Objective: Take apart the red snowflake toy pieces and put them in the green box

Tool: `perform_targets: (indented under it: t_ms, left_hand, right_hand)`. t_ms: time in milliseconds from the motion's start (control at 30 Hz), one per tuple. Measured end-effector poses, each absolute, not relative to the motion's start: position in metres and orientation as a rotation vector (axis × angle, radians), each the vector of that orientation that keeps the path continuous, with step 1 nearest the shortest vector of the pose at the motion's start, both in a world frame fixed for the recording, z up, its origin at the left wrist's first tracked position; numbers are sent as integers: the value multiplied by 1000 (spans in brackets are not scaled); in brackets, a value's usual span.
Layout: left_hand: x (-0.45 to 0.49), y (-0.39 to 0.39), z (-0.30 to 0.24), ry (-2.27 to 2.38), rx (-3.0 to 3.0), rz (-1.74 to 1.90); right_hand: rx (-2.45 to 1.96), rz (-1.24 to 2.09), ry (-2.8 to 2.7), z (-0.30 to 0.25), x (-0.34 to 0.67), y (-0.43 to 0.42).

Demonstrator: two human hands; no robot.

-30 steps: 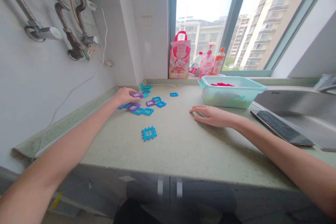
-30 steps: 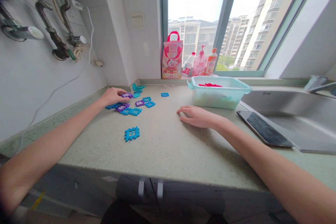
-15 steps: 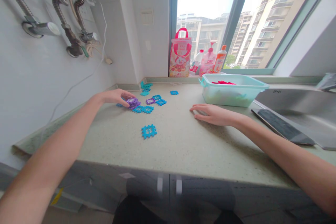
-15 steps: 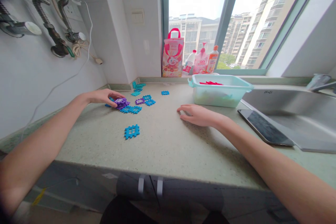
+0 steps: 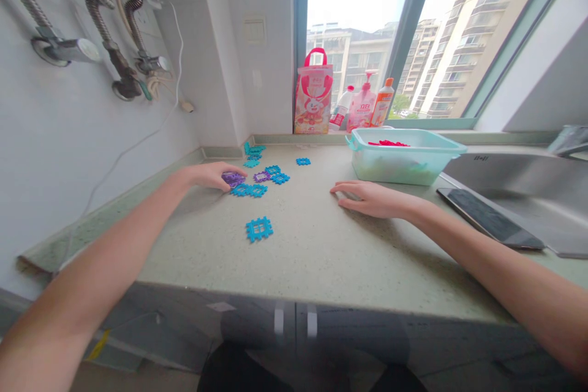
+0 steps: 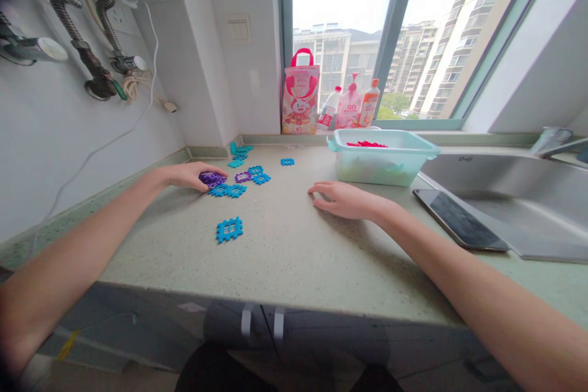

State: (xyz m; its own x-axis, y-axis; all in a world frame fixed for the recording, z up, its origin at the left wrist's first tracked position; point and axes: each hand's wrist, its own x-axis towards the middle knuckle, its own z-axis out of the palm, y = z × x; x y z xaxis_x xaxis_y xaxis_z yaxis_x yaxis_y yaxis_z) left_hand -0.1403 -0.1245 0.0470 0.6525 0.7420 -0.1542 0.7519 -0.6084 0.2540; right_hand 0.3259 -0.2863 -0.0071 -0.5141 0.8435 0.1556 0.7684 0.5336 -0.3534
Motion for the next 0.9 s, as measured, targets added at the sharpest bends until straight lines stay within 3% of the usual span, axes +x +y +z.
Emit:
perform_targets:
  t_ms: [900]
  left_hand:
    - [-129, -107, 13, 1497, 2596, 399]
  right_hand:
    - [-1349, 321, -2492, -3, 324, -289]
